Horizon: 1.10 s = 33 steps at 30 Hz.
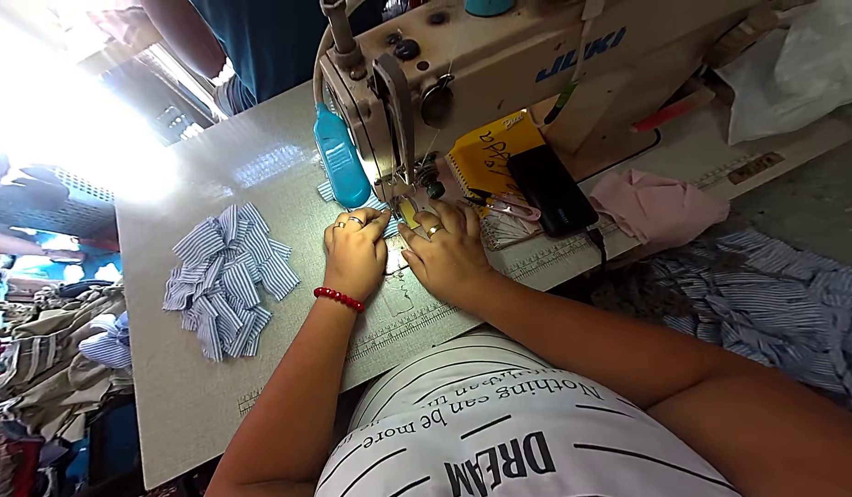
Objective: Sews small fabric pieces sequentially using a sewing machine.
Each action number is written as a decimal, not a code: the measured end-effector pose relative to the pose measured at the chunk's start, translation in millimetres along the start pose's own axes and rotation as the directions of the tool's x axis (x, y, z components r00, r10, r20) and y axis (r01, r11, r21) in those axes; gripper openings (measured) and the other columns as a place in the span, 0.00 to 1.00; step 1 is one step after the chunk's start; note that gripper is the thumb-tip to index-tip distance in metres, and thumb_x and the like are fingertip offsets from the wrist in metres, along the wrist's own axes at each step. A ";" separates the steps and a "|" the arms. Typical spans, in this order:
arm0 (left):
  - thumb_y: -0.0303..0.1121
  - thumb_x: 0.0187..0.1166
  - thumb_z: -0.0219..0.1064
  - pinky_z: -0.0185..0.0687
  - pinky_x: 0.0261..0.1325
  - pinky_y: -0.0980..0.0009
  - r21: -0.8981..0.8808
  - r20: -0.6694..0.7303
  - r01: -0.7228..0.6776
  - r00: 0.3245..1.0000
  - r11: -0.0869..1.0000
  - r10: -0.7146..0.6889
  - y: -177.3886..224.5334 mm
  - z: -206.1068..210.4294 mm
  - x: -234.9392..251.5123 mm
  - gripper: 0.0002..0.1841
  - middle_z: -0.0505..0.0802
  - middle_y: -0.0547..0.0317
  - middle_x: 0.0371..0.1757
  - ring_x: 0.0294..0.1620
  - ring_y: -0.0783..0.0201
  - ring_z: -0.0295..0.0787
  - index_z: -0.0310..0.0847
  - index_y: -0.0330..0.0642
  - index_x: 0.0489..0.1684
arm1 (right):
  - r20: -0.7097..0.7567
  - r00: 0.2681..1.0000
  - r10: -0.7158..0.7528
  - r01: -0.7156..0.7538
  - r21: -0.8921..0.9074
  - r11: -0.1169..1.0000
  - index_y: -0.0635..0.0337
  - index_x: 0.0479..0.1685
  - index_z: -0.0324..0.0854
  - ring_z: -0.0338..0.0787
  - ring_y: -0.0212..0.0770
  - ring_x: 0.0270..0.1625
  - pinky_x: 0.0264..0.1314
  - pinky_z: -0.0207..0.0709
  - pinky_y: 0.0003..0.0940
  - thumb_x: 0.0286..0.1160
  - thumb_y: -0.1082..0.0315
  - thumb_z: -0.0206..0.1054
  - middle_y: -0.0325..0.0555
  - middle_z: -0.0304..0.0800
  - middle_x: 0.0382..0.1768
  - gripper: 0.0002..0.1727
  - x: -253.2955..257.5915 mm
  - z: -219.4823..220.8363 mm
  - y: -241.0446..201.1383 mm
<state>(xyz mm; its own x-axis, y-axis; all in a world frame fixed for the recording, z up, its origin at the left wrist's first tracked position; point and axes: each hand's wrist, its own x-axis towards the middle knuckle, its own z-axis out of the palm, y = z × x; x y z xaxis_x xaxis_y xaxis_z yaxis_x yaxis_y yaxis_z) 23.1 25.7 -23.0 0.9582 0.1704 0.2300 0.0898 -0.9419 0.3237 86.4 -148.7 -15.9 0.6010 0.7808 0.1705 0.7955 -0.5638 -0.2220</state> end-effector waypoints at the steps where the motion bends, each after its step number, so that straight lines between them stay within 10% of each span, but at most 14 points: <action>1: 0.27 0.80 0.55 0.70 0.67 0.41 0.000 0.004 0.008 1.000 1.000 -0.008 -1.1 0.7 1.1 0.22 0.91 0.54 0.66 0.68 0.48 0.83 0.90 0.49 0.67 | 0.014 1.000 0.007 -0.007 0.000 1.000 0.45 0.77 0.82 0.64 0.60 0.89 0.87 0.44 0.74 0.89 0.49 0.50 0.52 0.81 0.76 0.26 0.3 -0.4 -0.2; 26: 0.38 0.87 0.59 0.69 0.74 0.40 0.035 -0.082 0.231 0.970 0.972 -0.228 -12.1 -16.8 -6.5 0.18 0.89 0.51 0.70 0.74 0.45 0.81 0.89 0.46 0.67 | -0.105 0.992 -0.073 0.083 0.094 0.992 0.52 0.61 0.91 0.70 0.64 0.84 0.85 0.54 0.71 0.84 0.55 0.57 0.54 0.87 0.68 0.20 -1.0 6.9 3.5; 33: 0.58 0.81 0.66 0.72 0.70 0.33 0.228 -0.140 0.694 0.717 0.683 -0.682 -27.4 -62.3 -72.6 0.36 0.78 0.20 0.70 0.73 0.24 0.75 0.76 0.27 0.65 | -0.105 0.990 -0.097 0.111 0.139 0.984 0.54 0.58 0.91 0.71 0.66 0.82 0.83 0.58 0.71 0.83 0.56 0.59 0.56 0.87 0.67 0.19 0.1 8.0 4.3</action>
<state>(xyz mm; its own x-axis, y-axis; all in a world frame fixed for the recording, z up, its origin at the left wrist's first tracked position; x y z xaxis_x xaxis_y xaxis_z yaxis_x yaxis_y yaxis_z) -65.9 57.2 8.6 0.5882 0.8055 0.0723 0.7882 -0.5910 0.1714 89.2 -148.8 -24.5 0.5261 0.7992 0.2908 0.8387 -0.4310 -0.3330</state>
